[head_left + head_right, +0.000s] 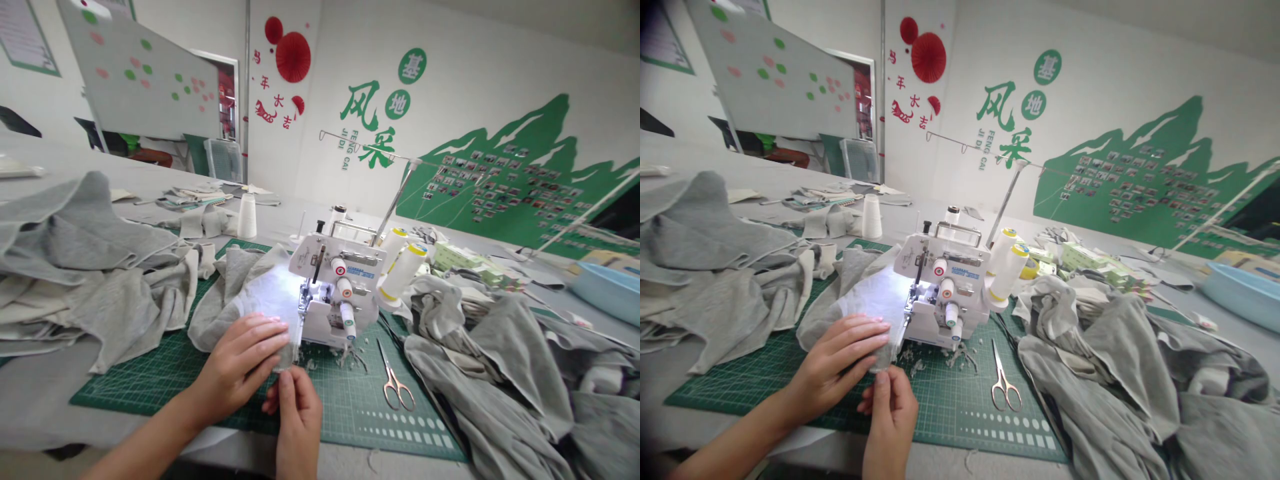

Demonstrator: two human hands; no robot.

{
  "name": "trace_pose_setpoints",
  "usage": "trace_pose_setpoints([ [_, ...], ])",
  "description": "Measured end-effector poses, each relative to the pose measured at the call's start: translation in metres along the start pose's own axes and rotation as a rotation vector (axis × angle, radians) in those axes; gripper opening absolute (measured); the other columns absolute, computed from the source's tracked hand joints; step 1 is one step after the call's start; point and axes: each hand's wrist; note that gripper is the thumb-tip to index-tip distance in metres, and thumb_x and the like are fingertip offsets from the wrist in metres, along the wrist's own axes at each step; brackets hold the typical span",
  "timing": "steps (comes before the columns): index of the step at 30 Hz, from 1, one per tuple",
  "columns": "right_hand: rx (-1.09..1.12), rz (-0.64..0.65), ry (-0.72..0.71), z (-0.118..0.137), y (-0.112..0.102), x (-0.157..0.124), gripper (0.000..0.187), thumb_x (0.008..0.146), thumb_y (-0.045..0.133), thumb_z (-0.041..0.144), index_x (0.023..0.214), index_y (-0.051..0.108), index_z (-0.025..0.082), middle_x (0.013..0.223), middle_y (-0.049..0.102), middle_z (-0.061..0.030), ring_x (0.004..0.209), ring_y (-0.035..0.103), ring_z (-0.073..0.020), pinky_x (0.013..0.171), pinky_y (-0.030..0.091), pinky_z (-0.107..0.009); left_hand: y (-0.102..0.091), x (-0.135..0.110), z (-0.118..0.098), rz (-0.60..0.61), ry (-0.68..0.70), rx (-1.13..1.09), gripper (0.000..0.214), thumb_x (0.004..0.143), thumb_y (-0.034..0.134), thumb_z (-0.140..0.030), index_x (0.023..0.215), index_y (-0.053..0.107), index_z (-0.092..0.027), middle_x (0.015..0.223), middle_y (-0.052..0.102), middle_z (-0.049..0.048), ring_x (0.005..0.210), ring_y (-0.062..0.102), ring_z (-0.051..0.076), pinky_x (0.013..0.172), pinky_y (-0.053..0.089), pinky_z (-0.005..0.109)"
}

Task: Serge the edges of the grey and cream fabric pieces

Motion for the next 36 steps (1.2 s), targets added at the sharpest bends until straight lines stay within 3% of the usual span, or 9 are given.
trace_pose_setpoints([
  [6, -0.003, 0.014, -0.017, 0.001, 0.001, -0.001, 0.047, 0.084, 0.064, 0.063, 0.078, 0.072, 0.017, 0.061, 0.059, 0.0009, 0.054, 0.054, -0.0122, 0.051, 0.049, -0.021, 0.000, -0.002, 0.000, -0.035, 0.019, 0.002, 0.033, 0.094, 0.056, -0.009, 0.124, 0.064, -0.020, 0.121, 0.071, 0.0069, 0.118, 0.061, 0.021, 0.109, 0.043, 0.040],
  [16, -0.052, 0.035, -0.043, -0.002, 0.000, -0.004, 0.044, 0.089, 0.060, 0.059, 0.081, 0.072, 0.018, 0.062, 0.059, 0.0006, 0.055, 0.055, -0.0136, 0.052, 0.047, -0.022, -0.002, 0.001, 0.001, 0.034, -0.024, 0.039, 0.035, 0.094, 0.054, -0.014, 0.128, 0.060, -0.022, 0.127, 0.068, 0.0069, 0.122, 0.058, 0.023, 0.111, 0.041, 0.043],
  [22, -0.137, 0.029, -0.117, -0.011, 0.000, -0.008, 0.040, 0.094, 0.055, 0.052, 0.078, 0.071, 0.020, 0.062, 0.059, 0.0012, 0.056, 0.055, -0.0134, 0.053, 0.043, -0.021, -0.018, 0.012, 0.009, 0.261, 0.059, 0.098, 0.038, 0.094, 0.059, -0.028, 0.132, 0.060, -0.029, 0.136, 0.060, 0.0066, 0.126, 0.053, 0.028, 0.110, 0.039, 0.048],
  [28, -0.260, 0.018, -0.203, -0.008, 0.001, -0.009, 0.030, 0.096, 0.053, 0.041, 0.083, 0.073, 0.022, 0.065, 0.063, -0.0006, 0.056, 0.058, -0.0159, 0.054, 0.044, -0.024, -0.039, 0.037, 0.023, 0.440, 0.172, -0.029, 0.044, 0.094, 0.057, -0.025, 0.137, 0.055, -0.026, 0.132, 0.066, 0.0067, 0.120, 0.058, 0.026, 0.104, 0.045, 0.040],
  [31, -0.393, 0.086, -0.333, 0.000, 0.006, -0.011, 0.019, 0.092, 0.057, 0.025, 0.096, 0.076, 0.026, 0.082, 0.072, -0.0038, 0.073, 0.066, -0.0207, 0.066, 0.052, -0.029, -0.047, 0.051, 0.026, 0.481, 0.182, -0.130, 0.039, 0.094, 0.054, -0.024, 0.133, 0.058, -0.024, 0.127, 0.069, 0.0062, 0.117, 0.061, 0.024, 0.101, 0.047, 0.037],
  [32, -0.434, 0.127, -0.376, 0.002, 0.009, -0.012, 0.024, 0.089, 0.059, 0.020, 0.105, 0.075, 0.028, 0.094, 0.074, -0.0048, 0.084, 0.068, -0.0231, 0.075, 0.054, -0.032, -0.050, 0.055, 0.027, 0.502, 0.177, -0.155, 0.035, 0.095, 0.053, -0.024, 0.130, 0.060, -0.024, 0.127, 0.069, 0.0060, 0.116, 0.062, 0.024, 0.100, 0.048, 0.037],
  [34, -0.498, 0.204, -0.431, 0.001, 0.019, -0.014, 0.048, 0.082, 0.064, 0.011, 0.125, 0.068, 0.033, 0.121, 0.071, -0.0055, 0.111, 0.065, -0.0292, 0.094, 0.052, -0.041, -0.054, 0.064, 0.028, 0.550, 0.170, -0.191, 0.031, 0.097, 0.051, -0.027, 0.126, 0.063, -0.024, 0.127, 0.069, 0.0053, 0.115, 0.062, 0.024, 0.100, 0.048, 0.036],
  [36, -0.525, 0.262, -0.434, -0.003, 0.032, -0.014, 0.071, 0.074, 0.070, 0.005, 0.138, 0.059, 0.036, 0.142, 0.060, -0.0050, 0.131, 0.053, -0.0347, 0.108, 0.044, -0.050, -0.056, 0.070, 0.029, 0.587, 0.168, -0.212, 0.030, 0.099, 0.050, -0.029, 0.125, 0.064, -0.025, 0.128, 0.069, 0.0045, 0.115, 0.062, 0.024, 0.100, 0.048, 0.037],
])
Point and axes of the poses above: each hand's wrist, its own x-axis towards the middle knuckle, its own y-axis out of the palm, z = x × y
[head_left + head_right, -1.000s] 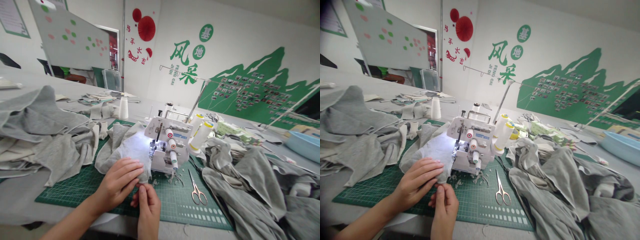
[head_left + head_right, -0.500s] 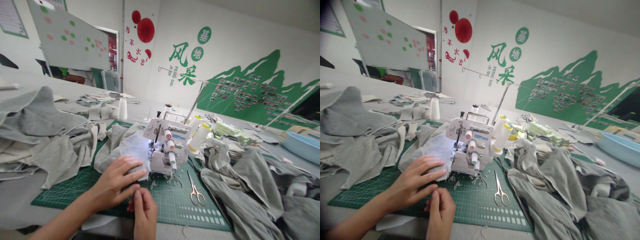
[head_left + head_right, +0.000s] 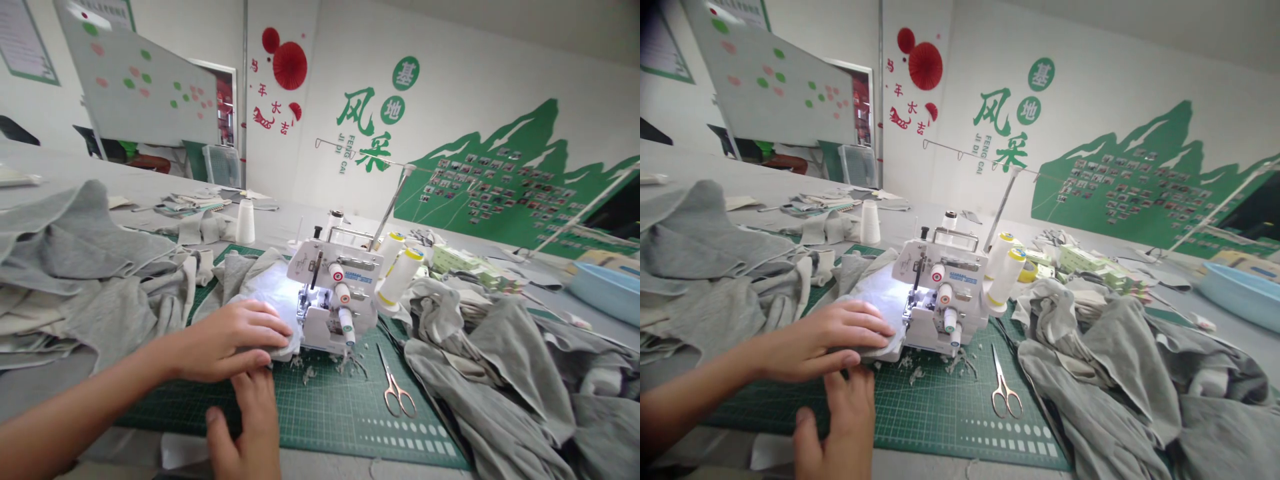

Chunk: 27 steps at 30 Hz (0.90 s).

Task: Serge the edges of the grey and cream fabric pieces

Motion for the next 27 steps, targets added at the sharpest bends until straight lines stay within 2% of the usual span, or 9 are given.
trace_pose_setpoints([
  [3, 0.052, 0.054, 0.030, 0.002, 0.022, 0.011, 0.083, 0.069, 0.072, 0.000, 0.143, 0.053, 0.033, 0.152, 0.050, -0.0051, 0.139, 0.044, -0.0367, 0.114, 0.036, -0.054, -0.003, 0.004, 0.003, 0.008, -0.004, -0.032, 0.030, 0.099, 0.050, -0.030, 0.124, 0.067, -0.028, 0.127, 0.069, 0.0039, 0.113, 0.063, 0.024, 0.101, 0.048, 0.037],
  [6, 0.114, 0.030, 0.056, 0.006, 0.037, 0.024, 0.080, 0.069, 0.070, 0.000, 0.142, 0.054, 0.027, 0.153, 0.047, -0.0084, 0.140, 0.043, -0.0363, 0.114, 0.035, -0.053, -0.003, 0.006, 0.007, -0.004, -0.010, -0.054, 0.030, 0.098, 0.051, -0.029, 0.122, 0.068, -0.029, 0.125, 0.070, 0.0038, 0.113, 0.063, 0.024, 0.100, 0.048, 0.037],
  [9, 0.175, 0.014, 0.089, 0.009, 0.043, 0.031, 0.075, 0.072, 0.066, 0.000, 0.142, 0.054, 0.023, 0.150, 0.050, -0.0112, 0.138, 0.046, -0.0348, 0.114, 0.036, -0.051, -0.003, 0.007, 0.013, 0.018, -0.010, -0.052, 0.030, 0.099, 0.049, -0.028, 0.122, 0.068, -0.028, 0.126, 0.070, 0.0046, 0.113, 0.063, 0.024, 0.102, 0.047, 0.039],
  [15, 0.299, 0.020, 0.155, 0.008, 0.048, 0.025, 0.082, 0.069, 0.065, -0.001, 0.146, 0.050, 0.025, 0.152, 0.048, -0.0075, 0.142, 0.041, -0.0327, 0.116, 0.032, -0.049, -0.006, 0.010, 0.020, 0.046, 0.022, -0.092, 0.031, 0.099, 0.049, -0.026, 0.124, 0.066, -0.027, 0.127, 0.070, 0.0055, 0.115, 0.064, 0.024, 0.105, 0.046, 0.039],
  [19, 0.347, 0.000, 0.149, 0.006, 0.049, 0.020, 0.074, 0.067, 0.064, -0.003, 0.135, 0.062, 0.026, 0.145, 0.057, -0.0059, 0.135, 0.051, -0.0312, 0.113, 0.038, -0.046, -0.007, 0.010, 0.021, 0.029, 0.039, -0.092, 0.034, 0.097, 0.051, -0.025, 0.129, 0.063, -0.030, 0.128, 0.069, 0.0036, 0.117, 0.063, 0.023, 0.106, 0.045, 0.037],
  [23, 0.368, -0.083, 0.166, 0.004, 0.048, 0.019, 0.061, 0.068, 0.063, -0.002, 0.122, 0.071, 0.024, 0.135, 0.065, -0.0067, 0.126, 0.059, -0.0301, 0.107, 0.046, -0.043, -0.003, 0.005, 0.025, 0.033, 0.033, -0.036, 0.038, 0.097, 0.053, -0.025, 0.134, 0.060, -0.032, 0.133, 0.066, 0.0020, 0.121, 0.060, 0.023, 0.107, 0.044, 0.037],
  [27, 0.412, -0.096, 0.199, 0.007, 0.042, 0.022, 0.048, 0.069, 0.059, 0.000, 0.107, 0.078, 0.022, 0.119, 0.073, -0.0071, 0.113, 0.067, -0.0279, 0.102, 0.049, -0.039, 0.005, 0.000, 0.026, 0.058, 0.002, 0.042, 0.040, 0.098, 0.051, -0.027, 0.137, 0.057, -0.029, 0.139, 0.061, 0.0032, 0.125, 0.054, 0.026, 0.108, 0.041, 0.041],
])
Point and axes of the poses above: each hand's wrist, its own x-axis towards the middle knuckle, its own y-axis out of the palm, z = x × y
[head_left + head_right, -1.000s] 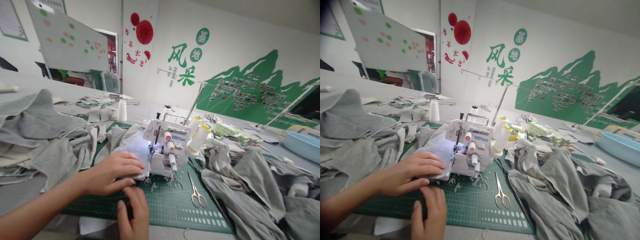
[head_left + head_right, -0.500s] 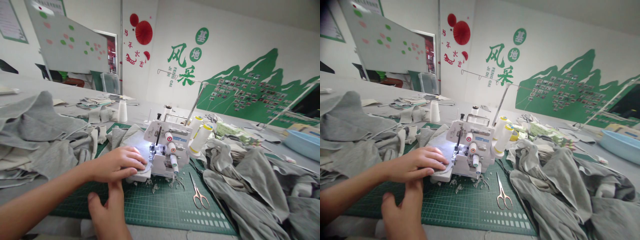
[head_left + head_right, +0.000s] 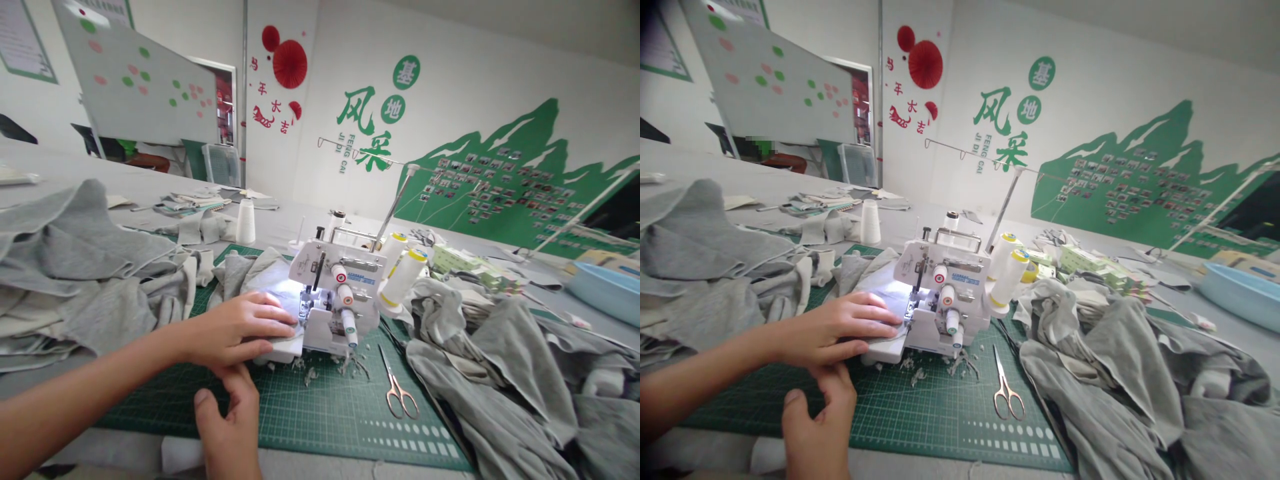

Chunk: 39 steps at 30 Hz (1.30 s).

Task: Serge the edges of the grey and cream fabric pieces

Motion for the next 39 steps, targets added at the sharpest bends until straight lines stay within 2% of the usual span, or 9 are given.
trace_pose_setpoints([
  [5, 0.061, -0.063, 0.022, 0.000, -0.007, -0.002, 0.031, 0.072, 0.059, 0.007, 0.089, 0.081, 0.020, 0.100, 0.078, -0.0063, 0.098, 0.071, -0.0265, 0.091, 0.053, -0.035, 0.010, -0.005, -0.003, -0.027, -0.036, 0.046, 0.043, 0.097, 0.052, -0.029, 0.141, 0.053, -0.028, 0.143, 0.058, 0.0037, 0.126, 0.052, 0.027, 0.107, 0.041, 0.042],
  [10, 0.088, -0.022, 0.017, -0.008, -0.018, -0.003, 0.020, 0.081, 0.061, 0.015, 0.082, 0.080, 0.019, 0.088, 0.077, -0.0062, 0.085, 0.071, -0.0247, 0.081, 0.054, -0.033, 0.016, -0.007, -0.006, -0.030, -0.078, 0.085, 0.050, 0.096, 0.055, -0.030, 0.145, 0.047, -0.026, 0.144, 0.056, 0.0040, 0.126, 0.050, 0.028, 0.106, 0.041, 0.044],
  [17, 0.151, 0.000, 0.027, -0.017, -0.027, -0.008, 0.022, 0.086, 0.066, 0.028, 0.074, 0.079, 0.017, 0.077, 0.075, -0.0065, 0.077, 0.069, -0.0234, 0.075, 0.053, -0.031, 0.014, -0.004, -0.014, -0.025, -0.103, 0.097, 0.054, 0.093, 0.057, -0.030, 0.146, 0.045, -0.024, 0.144, 0.057, 0.0054, 0.120, 0.050, 0.030, 0.101, 0.043, 0.045],
  [22, 0.183, -0.017, 0.059, -0.021, -0.034, -0.010, 0.025, 0.086, 0.067, 0.034, 0.072, 0.079, 0.016, 0.074, 0.074, -0.0064, 0.074, 0.068, -0.0230, 0.072, 0.052, -0.031, 0.016, -0.001, -0.018, -0.050, -0.164, 0.046, 0.054, 0.087, 0.065, -0.037, 0.138, 0.052, -0.024, 0.140, 0.059, 0.0050, 0.118, 0.049, 0.031, 0.100, 0.044, 0.045],
  [27, 0.276, -0.063, 0.092, -0.022, -0.037, -0.013, 0.030, 0.084, 0.070, 0.042, 0.069, 0.075, 0.016, 0.073, 0.073, -0.0062, 0.073, 0.064, -0.0225, 0.073, 0.051, -0.033, 0.025, 0.000, -0.025, -0.108, -0.215, 0.108, 0.065, 0.082, 0.071, -0.047, 0.139, 0.052, -0.024, 0.140, 0.058, 0.0064, 0.118, 0.049, 0.032, 0.100, 0.043, 0.047],
  [33, 0.397, -0.202, 0.090, -0.024, -0.032, -0.017, 0.034, 0.075, 0.077, 0.047, 0.068, 0.065, 0.016, 0.064, 0.060, 0.0000, 0.061, 0.050, -0.0144, 0.059, 0.044, -0.026, 0.030, 0.003, -0.032, -0.162, -0.253, 0.145, 0.069, 0.077, 0.075, -0.049, 0.135, 0.055, -0.020, 0.138, 0.060, 0.0094, 0.117, 0.050, 0.033, 0.099, 0.044, 0.048],
  [39, 0.285, -0.262, 0.103, -0.027, -0.036, -0.017, 0.031, 0.067, 0.074, 0.030, 0.060, 0.045, 0.022, 0.057, 0.042, 0.0070, 0.055, 0.039, -0.0108, 0.051, 0.038, -0.022, 0.034, 0.005, -0.038, -0.175, -0.260, 0.159, 0.071, 0.077, 0.074, -0.051, 0.137, 0.054, -0.021, 0.138, 0.059, 0.0099, 0.118, 0.050, 0.033, 0.100, 0.042, 0.048],
])
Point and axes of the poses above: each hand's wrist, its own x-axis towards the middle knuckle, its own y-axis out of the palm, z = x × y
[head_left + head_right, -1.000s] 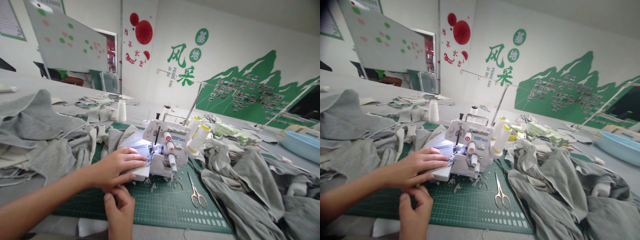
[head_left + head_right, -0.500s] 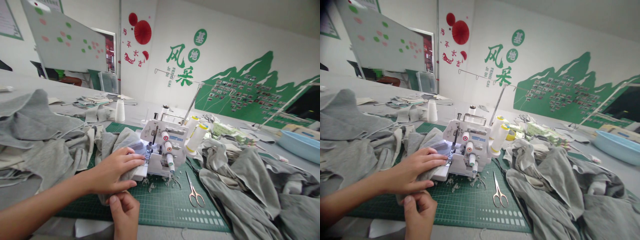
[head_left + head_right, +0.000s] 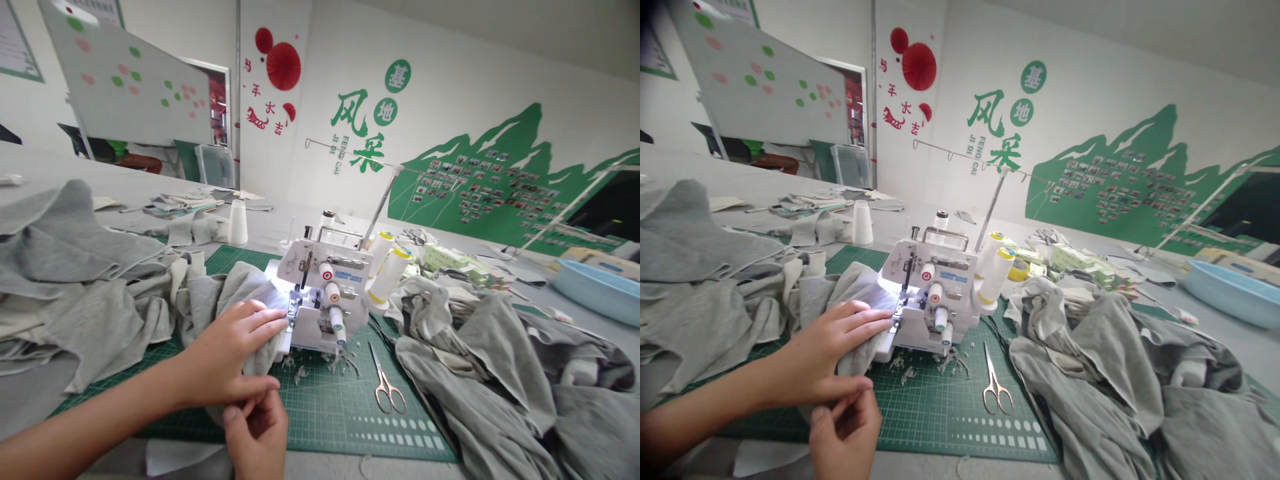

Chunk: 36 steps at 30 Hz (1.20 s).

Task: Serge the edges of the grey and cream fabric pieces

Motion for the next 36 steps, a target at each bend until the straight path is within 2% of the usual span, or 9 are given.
trace_pose_setpoints([
  [7, -0.085, -0.073, -0.121, -0.008, -0.012, -0.003, 0.023, 0.068, 0.064, 0.019, 0.062, 0.042, 0.023, 0.060, 0.039, 0.0085, 0.055, 0.038, -0.0103, 0.052, 0.038, -0.020, 0.005, 0.000, -0.015, -0.024, -0.071, 0.048, 0.070, 0.075, 0.075, -0.051, 0.133, 0.056, -0.018, 0.132, 0.061, 0.0115, 0.116, 0.052, 0.032, 0.101, 0.041, 0.048],
  [15, -0.049, -0.113, -0.153, 0.002, -0.023, 0.003, 0.019, 0.077, 0.073, 0.024, 0.075, 0.053, 0.022, 0.068, 0.050, 0.0072, 0.062, 0.046, -0.0106, 0.058, 0.041, -0.019, 0.004, -0.002, -0.021, -0.022, -0.063, 0.080, 0.066, 0.082, 0.069, -0.057, 0.132, 0.057, -0.016, 0.129, 0.061, 0.0130, 0.114, 0.054, 0.032, 0.098, 0.044, 0.048],
  [17, 0.009, -0.159, -0.115, 0.007, -0.023, 0.003, 0.025, 0.075, 0.078, 0.030, 0.087, 0.056, 0.023, 0.072, 0.053, 0.0070, 0.063, 0.048, -0.0105, 0.058, 0.042, -0.019, 0.005, -0.003, -0.023, -0.026, -0.075, 0.103, 0.067, 0.081, 0.070, -0.055, 0.132, 0.057, -0.015, 0.128, 0.061, 0.0136, 0.114, 0.054, 0.032, 0.098, 0.044, 0.048],
  [20, 0.105, -0.206, -0.048, 0.015, -0.023, 0.001, 0.047, 0.072, 0.083, 0.041, 0.107, 0.057, 0.025, 0.072, 0.057, 0.0071, 0.060, 0.051, -0.0102, 0.057, 0.042, -0.019, 0.007, -0.003, -0.027, -0.038, -0.093, 0.125, 0.069, 0.078, 0.074, -0.051, 0.133, 0.057, -0.014, 0.127, 0.061, 0.0142, 0.114, 0.053, 0.033, 0.099, 0.044, 0.048],
  [22, 0.130, -0.196, -0.005, 0.019, -0.023, 0.001, 0.054, 0.070, 0.084, 0.047, 0.112, 0.059, 0.024, 0.070, 0.058, 0.0062, 0.060, 0.052, -0.0110, 0.056, 0.042, -0.019, 0.007, -0.002, -0.028, -0.050, -0.098, 0.128, 0.067, 0.078, 0.074, -0.050, 0.132, 0.057, -0.013, 0.126, 0.062, 0.0144, 0.113, 0.054, 0.033, 0.099, 0.044, 0.048],
  [25, 0.096, -0.139, 0.029, 0.023, -0.026, 0.002, 0.044, 0.071, 0.081, 0.054, 0.094, 0.068, 0.019, 0.071, 0.062, 0.0016, 0.065, 0.055, -0.0140, 0.060, 0.045, -0.023, 0.007, 0.001, -0.024, -0.066, -0.085, 0.108, 0.063, 0.082, 0.070, -0.052, 0.131, 0.058, -0.013, 0.123, 0.063, 0.0141, 0.110, 0.055, 0.032, 0.096, 0.045, 0.047],
  [28, 0.045, -0.064, 0.061, 0.023, -0.029, 0.004, 0.041, 0.076, 0.076, 0.058, 0.073, 0.067, 0.017, 0.064, 0.058, 0.0022, 0.060, 0.049, -0.0119, 0.056, 0.040, -0.020, 0.005, 0.005, -0.011, -0.074, -0.033, 0.046, 0.059, 0.087, 0.063, -0.058, 0.128, 0.060, -0.015, 0.120, 0.065, 0.0127, 0.106, 0.057, 0.030, 0.092, 0.047, 0.043],
  [31, 0.007, -0.033, 0.065, 0.021, -0.032, 0.005, 0.044, 0.077, 0.074, 0.060, 0.069, 0.065, 0.018, 0.061, 0.054, 0.0035, 0.056, 0.043, -0.0108, 0.052, 0.034, -0.019, 0.003, 0.008, 0.006, -0.089, 0.041, -0.027, 0.049, 0.092, 0.056, -0.058, 0.118, 0.064, -0.018, 0.116, 0.068, 0.0099, 0.101, 0.057, 0.027, 0.090, 0.045, 0.040],
  [36, -0.045, -0.013, 0.026, 0.018, -0.031, 0.004, 0.045, 0.074, 0.075, 0.062, 0.069, 0.066, 0.018, 0.060, 0.056, 0.0031, 0.055, 0.044, -0.0114, 0.054, 0.037, -0.021, 0.004, 0.005, 0.026, -0.145, 0.086, -0.067, 0.046, 0.097, 0.046, -0.059, 0.115, 0.065, -0.021, 0.115, 0.069, 0.0084, 0.099, 0.057, 0.026, 0.088, 0.042, 0.039],
])
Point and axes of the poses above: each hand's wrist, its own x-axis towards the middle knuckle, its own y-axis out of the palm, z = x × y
